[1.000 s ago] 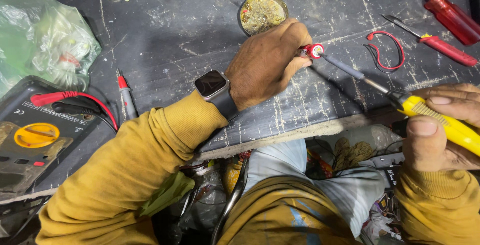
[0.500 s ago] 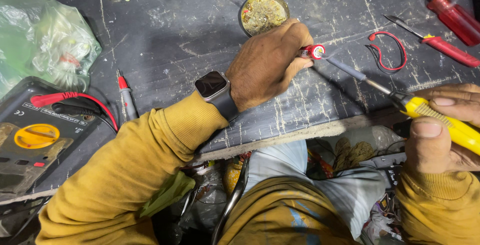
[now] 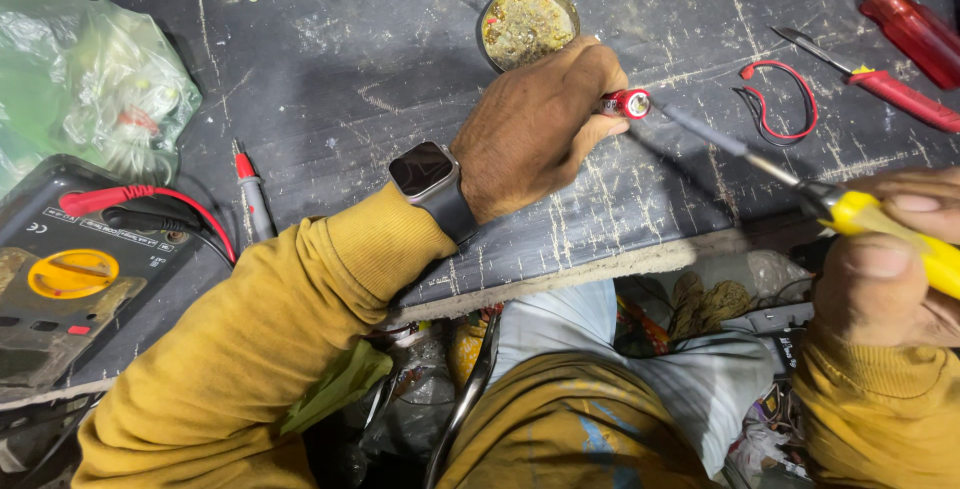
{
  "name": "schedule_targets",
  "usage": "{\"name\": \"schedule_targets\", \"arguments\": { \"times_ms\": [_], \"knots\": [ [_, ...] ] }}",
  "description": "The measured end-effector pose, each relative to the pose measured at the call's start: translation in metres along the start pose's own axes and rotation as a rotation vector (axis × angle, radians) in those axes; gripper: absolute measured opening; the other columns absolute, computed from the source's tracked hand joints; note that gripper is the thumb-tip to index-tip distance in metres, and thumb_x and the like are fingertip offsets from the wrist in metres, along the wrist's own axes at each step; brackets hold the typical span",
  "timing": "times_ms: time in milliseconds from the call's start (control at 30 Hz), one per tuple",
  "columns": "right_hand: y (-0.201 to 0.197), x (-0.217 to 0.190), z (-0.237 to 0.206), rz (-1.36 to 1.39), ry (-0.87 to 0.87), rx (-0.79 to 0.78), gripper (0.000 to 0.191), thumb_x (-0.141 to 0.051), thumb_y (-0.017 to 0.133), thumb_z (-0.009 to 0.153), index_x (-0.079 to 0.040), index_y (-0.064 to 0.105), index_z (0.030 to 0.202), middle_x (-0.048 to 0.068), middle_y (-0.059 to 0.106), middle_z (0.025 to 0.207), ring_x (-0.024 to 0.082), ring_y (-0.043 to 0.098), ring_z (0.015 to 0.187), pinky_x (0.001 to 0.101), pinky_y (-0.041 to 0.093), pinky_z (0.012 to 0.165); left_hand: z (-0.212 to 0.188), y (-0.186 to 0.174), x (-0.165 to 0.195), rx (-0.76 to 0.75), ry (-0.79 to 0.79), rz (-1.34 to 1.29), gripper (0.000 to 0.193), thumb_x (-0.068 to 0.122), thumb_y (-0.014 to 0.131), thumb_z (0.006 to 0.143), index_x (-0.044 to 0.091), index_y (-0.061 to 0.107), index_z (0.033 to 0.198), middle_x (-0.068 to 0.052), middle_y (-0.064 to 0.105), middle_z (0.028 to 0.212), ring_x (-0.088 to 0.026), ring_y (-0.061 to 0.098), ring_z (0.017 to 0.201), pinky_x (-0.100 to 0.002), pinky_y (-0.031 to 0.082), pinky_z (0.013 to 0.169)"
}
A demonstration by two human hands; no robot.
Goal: The person solders red and black wires to the terminals of a small red battery-powered device using a soldering iron, then wraps the device and wires with red electrical tape and checks the connections with a multimeter before setting the device aside and picking up a circuit board.
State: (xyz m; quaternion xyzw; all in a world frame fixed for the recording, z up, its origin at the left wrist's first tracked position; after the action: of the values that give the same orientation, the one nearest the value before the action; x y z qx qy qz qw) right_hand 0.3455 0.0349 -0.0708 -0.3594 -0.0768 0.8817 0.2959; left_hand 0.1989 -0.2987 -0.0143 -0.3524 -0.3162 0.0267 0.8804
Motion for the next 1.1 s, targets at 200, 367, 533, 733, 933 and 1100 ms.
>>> {"name": "schedule_targets", "arguments": {
  "times_ms": [200, 367, 533, 733, 933, 1100],
  "knots": [
    [-0.032, 0.038, -0.017, -0.595, 0.392, -0.122, 0.039, -0.02, 0.044, 0.117, 0.008, 0.072, 0.12, 0.018, 0.072, 0.105, 0.027, 0.056, 0.063, 0.0317, 0.038, 0.056, 0.0, 0.0, 0.0, -0.001, -0.003, 0.001, 0.025, 0.022, 0.065, 0.106, 0.004, 0.049, 0.115, -0.011, 0.058, 0.105, -0.029, 0.065, 0.088, -0.043, 0.052, 0.076],
    [-0.017, 0.036, -0.002, -0.085, 0.039, 0.035, 0.03, -0.019, 0.052, 0.125, 0.009, 0.061, 0.118, 0.023, 0.068, 0.107, 0.03, 0.063, 0.084, 0.033, 0.05, 0.078, 0.002, 0.0, 0.002, -0.02, 0.011, 0.02, 0.026, 0.022, 0.065, 0.107, 0.004, 0.049, 0.115, -0.013, 0.057, 0.104, -0.028, 0.064, 0.085, -0.043, 0.051, 0.073],
    [-0.005, 0.012, 0.036, 0.176, 0.1, 0.268, 0.029, -0.014, 0.052, 0.117, 0.007, 0.059, 0.136, 0.022, 0.071, 0.108, 0.022, 0.068, 0.077, 0.0309, 0.059, 0.07, 0.011, 0.0, 0.009, -0.008, -0.03, -0.096, 0.023, 0.017, 0.07, 0.104, 0.004, 0.055, 0.115, -0.012, 0.061, 0.1, -0.027, 0.066, 0.086, -0.041, 0.051, 0.074],
    [-0.002, -0.041, 0.099, -0.257, -0.145, -0.198, 0.034, 0.015, 0.066, 0.112, -0.002, 0.055, 0.139, 0.027, 0.068, 0.109, 0.033, 0.072, 0.099, 0.0389, 0.064, 0.086, 0.027, 0.005, 0.018, 0.015, -0.098, -0.153, 0.024, 0.012, 0.078, 0.099, 0.002, 0.059, 0.112, -0.012, 0.065, 0.097, -0.024, 0.069, 0.085, -0.036, 0.054, 0.075],
    [0.025, -0.057, 0.124, -0.345, -0.205, -0.358, 0.057, 0.005, 0.084, 0.093, 0.001, 0.049, 0.138, 0.024, 0.058, 0.12, 0.029, 0.07, 0.101, 0.0352, 0.06, 0.084, 0.025, 0.006, 0.022, 0.033, -0.116, -0.121, 0.032, 0.014, 0.08, 0.098, 0.002, 0.059, 0.12, -0.011, 0.066, 0.101, -0.022, 0.07, 0.087, -0.034, 0.057, 0.076],
    [0.035, -0.05, 0.125, -0.455, -0.106, -0.323, 0.062, 0.011, 0.081, 0.095, -0.003, 0.048, 0.144, 0.018, 0.056, 0.119, 0.027, 0.069, 0.098, 0.0341, 0.058, 0.081, 0.028, 0.004, 0.03, 0.009, -0.163, -0.14, 0.05, 0.018, 0.086, 0.091, 0.005, 0.057, 0.13, -0.008, 0.066, 0.1, -0.016, 0.069, 0.079, -0.032, 0.058, 0.068]
  ]
}}
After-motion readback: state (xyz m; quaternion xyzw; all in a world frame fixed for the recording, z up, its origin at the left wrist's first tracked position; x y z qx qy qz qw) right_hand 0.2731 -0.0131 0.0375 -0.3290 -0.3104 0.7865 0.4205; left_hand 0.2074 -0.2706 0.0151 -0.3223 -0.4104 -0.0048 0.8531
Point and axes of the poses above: each hand's wrist, its own z-axis towards the middle knuckle, its own y-axis out of the palm, x = y × z, the point moved 2 cm from there along z, towards the middle knuckle
